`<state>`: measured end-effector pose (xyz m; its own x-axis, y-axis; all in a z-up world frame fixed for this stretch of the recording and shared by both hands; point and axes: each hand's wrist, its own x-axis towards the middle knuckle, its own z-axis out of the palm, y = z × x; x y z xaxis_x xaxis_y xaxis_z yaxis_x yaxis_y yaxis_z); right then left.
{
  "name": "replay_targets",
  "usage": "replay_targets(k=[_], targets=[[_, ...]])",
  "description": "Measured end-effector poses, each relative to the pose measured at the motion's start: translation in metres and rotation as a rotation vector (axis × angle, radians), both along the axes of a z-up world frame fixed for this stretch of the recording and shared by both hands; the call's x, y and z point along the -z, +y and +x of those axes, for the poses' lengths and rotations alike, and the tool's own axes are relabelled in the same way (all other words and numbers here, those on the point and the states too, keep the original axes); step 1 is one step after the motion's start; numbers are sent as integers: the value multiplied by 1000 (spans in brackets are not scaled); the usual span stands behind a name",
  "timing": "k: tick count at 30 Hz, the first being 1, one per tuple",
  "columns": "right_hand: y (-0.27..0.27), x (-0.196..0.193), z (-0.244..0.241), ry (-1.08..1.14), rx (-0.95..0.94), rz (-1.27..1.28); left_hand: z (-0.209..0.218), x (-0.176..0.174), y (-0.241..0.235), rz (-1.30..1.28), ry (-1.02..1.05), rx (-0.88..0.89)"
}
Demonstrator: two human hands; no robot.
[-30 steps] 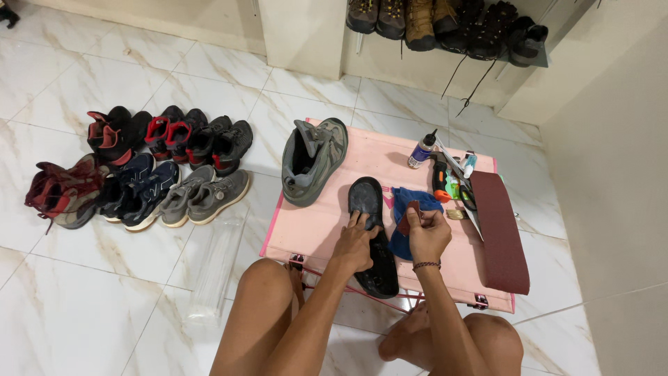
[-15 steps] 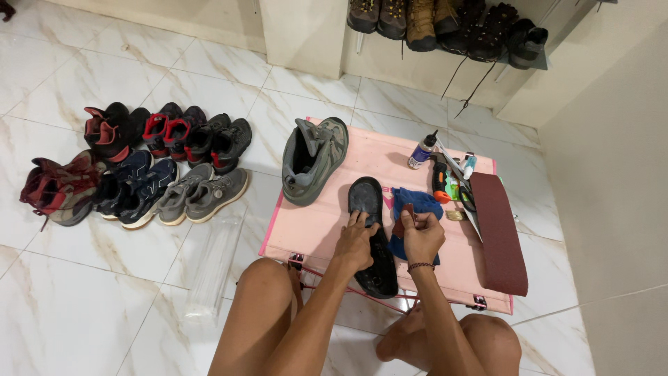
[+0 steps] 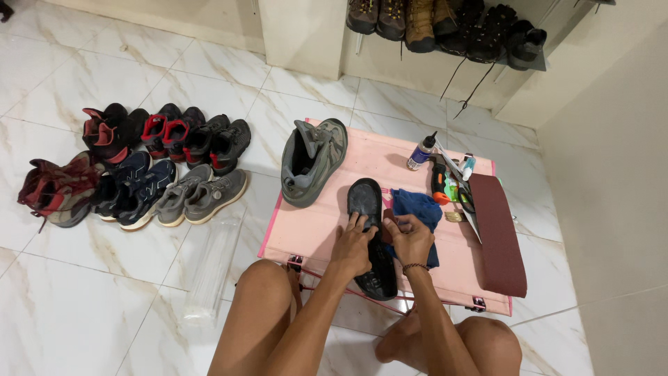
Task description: The person cleans a black shoe by scrubbing the sole with a small brush and wiping it with a blue cloth. They then cut a piece of sandpaper with scissors and use it to sand the sole of a grey shoe.
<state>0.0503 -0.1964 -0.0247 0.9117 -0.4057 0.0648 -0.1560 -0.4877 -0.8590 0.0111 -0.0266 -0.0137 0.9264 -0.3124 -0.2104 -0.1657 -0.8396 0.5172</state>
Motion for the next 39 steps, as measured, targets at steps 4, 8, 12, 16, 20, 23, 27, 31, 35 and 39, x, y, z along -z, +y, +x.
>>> replay_targets(k=[4,8,12,16,20,23,27,31,35,39], targets=[[2,14,4,54,-121,-144,-23,-28,-4,163,-165,-34],[14,21,17,-99,-181,-264,-14,33,-14,200,-209,32],[16,28,24,-258,-242,-350,-16,27,-10,143,-136,35],[7,22,11,-193,-288,-354,-10,13,-9,92,-121,15],[5,38,20,-248,-341,-420,-6,28,-10,171,-139,66],[17,34,26,-372,-365,-392,-7,30,-6,228,-185,121],[15,34,38,-443,-362,-383,-5,33,-8,185,-207,104],[13,18,14,-361,-393,-372,0,39,0,109,-177,58],[8,19,10,-288,-413,-381,-3,51,-3,103,-213,102],[17,21,42,-369,-408,-411,-6,43,-3,172,-264,126]])
